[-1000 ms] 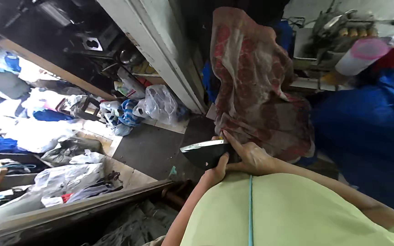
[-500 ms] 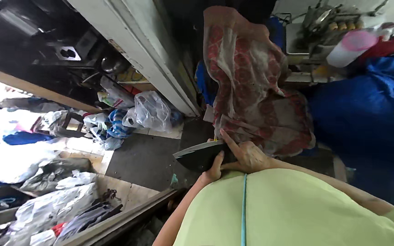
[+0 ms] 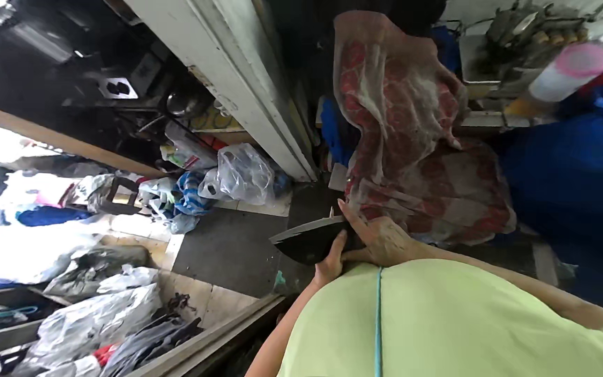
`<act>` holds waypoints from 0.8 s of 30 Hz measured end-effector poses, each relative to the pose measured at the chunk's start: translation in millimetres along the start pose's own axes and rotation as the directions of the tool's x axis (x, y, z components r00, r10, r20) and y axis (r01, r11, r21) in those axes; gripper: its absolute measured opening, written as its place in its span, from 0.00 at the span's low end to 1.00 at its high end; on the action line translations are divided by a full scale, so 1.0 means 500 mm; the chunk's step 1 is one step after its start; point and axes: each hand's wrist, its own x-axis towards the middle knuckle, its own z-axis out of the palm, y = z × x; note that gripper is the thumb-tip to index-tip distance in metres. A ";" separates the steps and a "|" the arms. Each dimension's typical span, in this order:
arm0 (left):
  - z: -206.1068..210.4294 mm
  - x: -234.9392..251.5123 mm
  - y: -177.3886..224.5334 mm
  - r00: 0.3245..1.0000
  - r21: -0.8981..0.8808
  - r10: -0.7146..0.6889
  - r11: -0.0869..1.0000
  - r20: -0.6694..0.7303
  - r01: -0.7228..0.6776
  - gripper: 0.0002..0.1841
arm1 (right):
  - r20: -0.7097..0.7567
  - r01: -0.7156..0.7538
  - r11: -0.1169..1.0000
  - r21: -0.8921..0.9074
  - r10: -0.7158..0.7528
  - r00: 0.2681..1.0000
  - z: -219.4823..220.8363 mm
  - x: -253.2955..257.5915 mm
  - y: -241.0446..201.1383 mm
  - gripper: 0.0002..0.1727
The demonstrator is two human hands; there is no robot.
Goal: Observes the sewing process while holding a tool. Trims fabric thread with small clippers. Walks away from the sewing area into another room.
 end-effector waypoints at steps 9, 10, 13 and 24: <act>-0.095 0.039 0.038 0.941 -0.033 -0.278 0.957 0.195 0.290 0.40 | 0.129 -0.015 0.716 0.698 -0.106 0.986 0.033 0.101 0.037 0.44; -0.101 0.056 0.033 0.928 -0.133 -0.282 0.938 0.245 0.320 0.41 | 0.156 -0.049 0.586 0.809 -0.134 0.979 0.035 0.112 0.041 0.41; -0.123 0.093 0.038 0.870 -0.250 -0.304 0.874 0.389 0.417 0.39 | 0.236 -0.154 0.318 0.936 -0.236 0.943 0.047 0.143 0.059 0.31; -0.240 0.139 0.068 0.936 -0.217 -0.282 0.920 0.213 0.327 0.12 | 0.364 -0.353 0.098 0.931 -0.356 0.861 0.118 0.299 0.037 0.32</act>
